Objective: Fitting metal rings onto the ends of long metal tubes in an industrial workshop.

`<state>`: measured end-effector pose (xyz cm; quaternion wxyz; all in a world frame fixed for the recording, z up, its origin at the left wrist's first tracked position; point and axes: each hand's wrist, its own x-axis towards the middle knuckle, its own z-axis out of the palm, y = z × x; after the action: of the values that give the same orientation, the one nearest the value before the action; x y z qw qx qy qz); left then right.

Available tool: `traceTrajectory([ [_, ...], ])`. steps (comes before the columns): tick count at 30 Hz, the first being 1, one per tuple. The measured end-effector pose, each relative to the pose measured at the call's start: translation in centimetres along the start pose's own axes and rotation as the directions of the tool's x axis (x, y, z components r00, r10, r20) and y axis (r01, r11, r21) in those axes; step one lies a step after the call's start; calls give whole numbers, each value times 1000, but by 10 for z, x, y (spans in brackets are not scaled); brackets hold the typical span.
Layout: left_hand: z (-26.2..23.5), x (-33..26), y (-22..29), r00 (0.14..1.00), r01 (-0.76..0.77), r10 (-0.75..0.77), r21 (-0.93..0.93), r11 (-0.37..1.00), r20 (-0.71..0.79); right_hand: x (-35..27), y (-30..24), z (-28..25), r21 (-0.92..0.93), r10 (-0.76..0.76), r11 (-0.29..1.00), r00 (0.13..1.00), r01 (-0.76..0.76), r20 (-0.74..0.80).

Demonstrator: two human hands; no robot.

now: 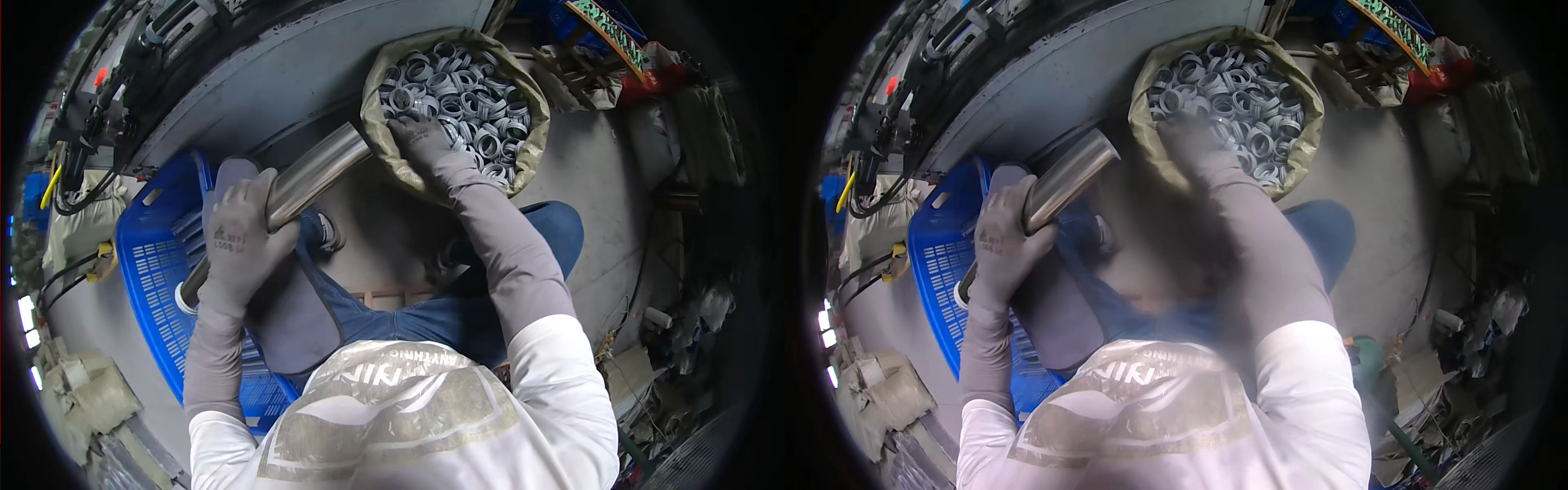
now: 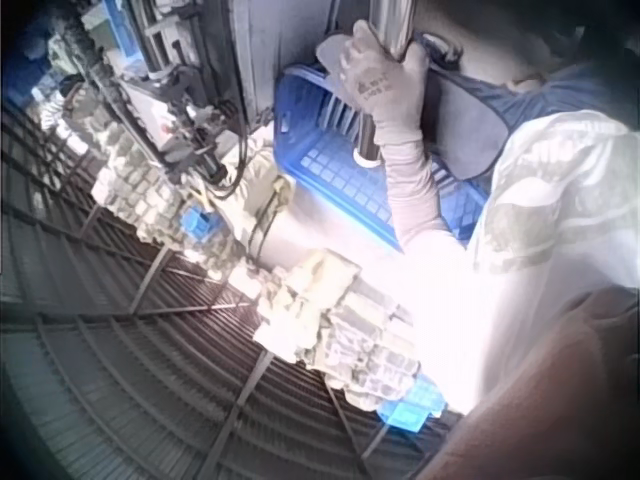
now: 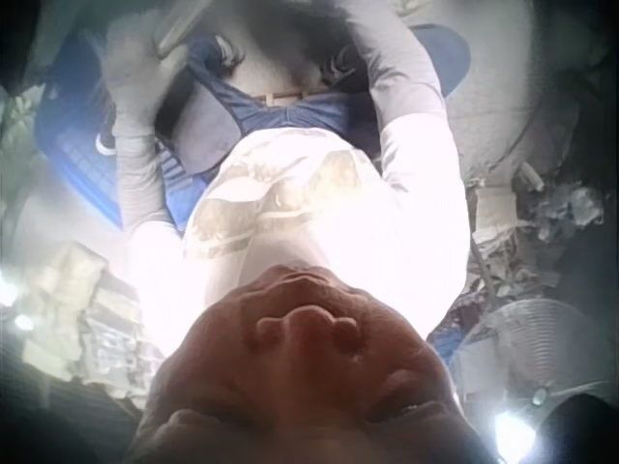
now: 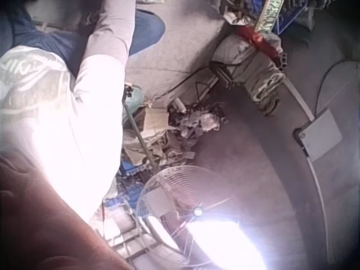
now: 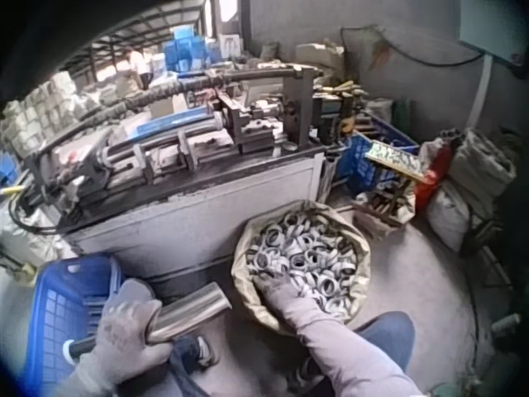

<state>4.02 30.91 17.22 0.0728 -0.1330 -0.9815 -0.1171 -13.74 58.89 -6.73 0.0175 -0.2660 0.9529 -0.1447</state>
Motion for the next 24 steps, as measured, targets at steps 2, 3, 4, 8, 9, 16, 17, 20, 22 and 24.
traceTrajectory([
  [2, 3, -6, -6, 1000, 29, -29, 70, 997, 2, 1, -23, -26, -99, 11, 995, 989, 4, 150],
  [3, 0, -4, -3, 999, 46, -45, 60, 997, -4, 3, -29, -47, -107, 4, 994, 989, 11, 146],
  [4, -1, -5, -1, 998, 61, -60, 45, 997, -3, 0, -31, -62, -106, 130, 988, 970, -110, 205],
  [8, 2, -7, 1, 999, 40, -40, 13, 999, -32, -32, -20, -89, 58, 337, 939, 940, -340, 55],
  [9, 1, -7, 0, 999, 41, -41, 14, 999, -28, -33, -18, -91, 238, 412, 896, 903, -376, -123],
  [16, -4, -15, 0, 999, 1, -3, -36, 999, -50, -81, -87, -147, 812, 140, -583, 981, -26, 131],
  [17, -3, -14, 3, 999, 2, -4, -41, 999, -52, -86, -95, -155, 949, 136, -308, 984, -71, 118],
  [20, -5, -15, 4, 996, -15, 11, -55, 998, -84, -85, -143, -173, 822, 271, -559, 961, 103, 64],
  [22, -7, -17, 3, 998, 1, -5, -74, 997, -60, -85, -151, -177, 794, 265, -606, 954, 51, 141],
  [24, -6, -18, 2, 998, -1, -4, -69, 998, -65, -86, -149, -175, 806, 249, -590, 961, 52, 120],
])
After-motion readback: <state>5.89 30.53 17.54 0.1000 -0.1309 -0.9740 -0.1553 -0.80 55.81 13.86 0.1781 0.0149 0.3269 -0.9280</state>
